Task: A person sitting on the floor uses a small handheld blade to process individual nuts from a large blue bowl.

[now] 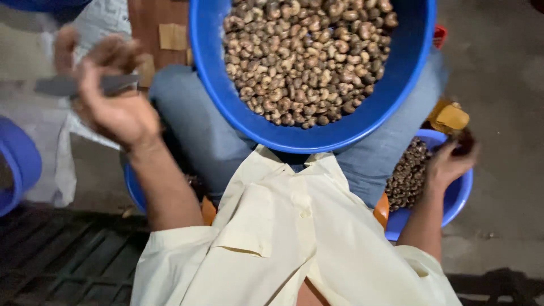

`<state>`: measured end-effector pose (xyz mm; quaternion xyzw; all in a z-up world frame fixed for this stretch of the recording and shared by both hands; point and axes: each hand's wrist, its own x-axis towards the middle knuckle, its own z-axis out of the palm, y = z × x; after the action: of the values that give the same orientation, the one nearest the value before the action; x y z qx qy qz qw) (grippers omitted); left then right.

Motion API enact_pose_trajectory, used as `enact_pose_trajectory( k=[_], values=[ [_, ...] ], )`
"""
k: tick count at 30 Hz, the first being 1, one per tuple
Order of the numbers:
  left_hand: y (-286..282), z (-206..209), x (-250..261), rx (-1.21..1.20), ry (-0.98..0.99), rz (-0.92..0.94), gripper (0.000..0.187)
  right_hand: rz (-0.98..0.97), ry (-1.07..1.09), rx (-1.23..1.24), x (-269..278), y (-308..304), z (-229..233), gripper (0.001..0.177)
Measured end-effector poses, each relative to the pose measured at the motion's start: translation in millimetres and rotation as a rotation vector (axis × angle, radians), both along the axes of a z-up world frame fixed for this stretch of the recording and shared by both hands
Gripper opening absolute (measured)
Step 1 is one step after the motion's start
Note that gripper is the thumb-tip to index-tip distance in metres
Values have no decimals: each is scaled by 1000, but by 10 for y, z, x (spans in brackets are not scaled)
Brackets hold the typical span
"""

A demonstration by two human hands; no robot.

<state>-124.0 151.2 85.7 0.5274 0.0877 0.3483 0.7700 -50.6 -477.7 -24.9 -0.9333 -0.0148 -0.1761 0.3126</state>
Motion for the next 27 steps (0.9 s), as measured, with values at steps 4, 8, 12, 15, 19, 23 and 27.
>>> enact_pose_trajectory(
  k=[4,8,12,15,19,23,27],
  values=[
    [529,-303,-850,120,218,397,37,209,-218,-68,556,861,565,19],
    [635,-1272,-1609,-325,845,711,16,512,-148,27,832,1631,939,27],
    [497,-3297,-2856,175,1410,529,21,617,-93,-148,893,1994,1084,46],
    [-2,-3477,-3021,565,1450,224,28,616,-69,-131,869,1979,1043,35],
    [-533,-3778,-3136,1150,1375,-290,44,585,-97,-195,844,1988,1023,27],
    [-620,-3818,-3197,199,1258,-45,41,564,-60,-201,853,1992,1001,29],
    [-506,-3601,-2865,286,1290,49,41,555,-65,-215,863,1991,971,27]
  ],
)
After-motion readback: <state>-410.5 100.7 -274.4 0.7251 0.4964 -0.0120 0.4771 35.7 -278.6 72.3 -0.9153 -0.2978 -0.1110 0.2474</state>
